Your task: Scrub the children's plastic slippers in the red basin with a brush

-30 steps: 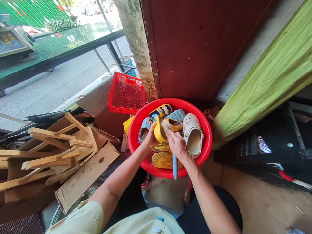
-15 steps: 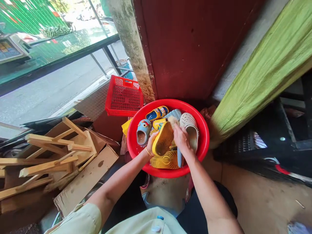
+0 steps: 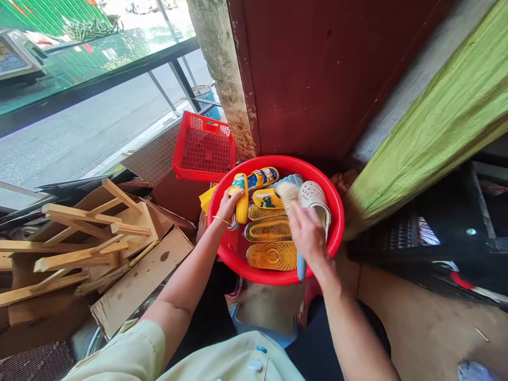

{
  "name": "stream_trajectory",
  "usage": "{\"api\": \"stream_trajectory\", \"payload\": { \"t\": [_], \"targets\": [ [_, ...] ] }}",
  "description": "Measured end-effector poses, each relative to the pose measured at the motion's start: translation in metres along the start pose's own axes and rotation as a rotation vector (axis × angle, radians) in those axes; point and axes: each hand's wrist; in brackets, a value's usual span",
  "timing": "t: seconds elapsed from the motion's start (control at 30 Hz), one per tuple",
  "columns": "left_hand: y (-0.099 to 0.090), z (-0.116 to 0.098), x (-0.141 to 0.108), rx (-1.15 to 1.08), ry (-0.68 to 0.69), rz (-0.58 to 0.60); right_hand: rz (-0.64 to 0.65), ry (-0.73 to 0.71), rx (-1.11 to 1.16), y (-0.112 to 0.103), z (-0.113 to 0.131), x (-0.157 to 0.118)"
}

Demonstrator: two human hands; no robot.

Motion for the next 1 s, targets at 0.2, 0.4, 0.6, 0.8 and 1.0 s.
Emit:
{"api": "stream_trajectory", "payload": {
  "t": [0.2,0.4,0.6,0.8,1.0],
  "targets": [
    [-0.020,0.000,-0.002,1.255,0.231,0.072,-0.017,0.366,-0.155,-0.029,-0.091,0.012],
    [0.000,0.021,-0.008,1.541,0.313,0.200,0.203,0.395,-0.348,-0.018,-0.115,0.003],
    [0.011,0.053,-0.005,1.546,0.271,0.333,0.269,0.365,-0.464,-0.005,-0.109,-0.002],
    [0.011,0.073,-0.006,1.436,0.143,0.317,0.398,0.358,-0.574,0.004,-0.115,-0.007],
    [0.019,0.061,-0.017,1.275,0.144,0.297,0.336,0.391,-0.505,0.003,-0.097,0.004]
  ]
}}
Point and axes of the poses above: each hand's wrist, its own x-axis towards the middle knuckle, its own y-axis out of the palm, z = x × y, and after that the axes turned 7 degrees about -z, right-handed
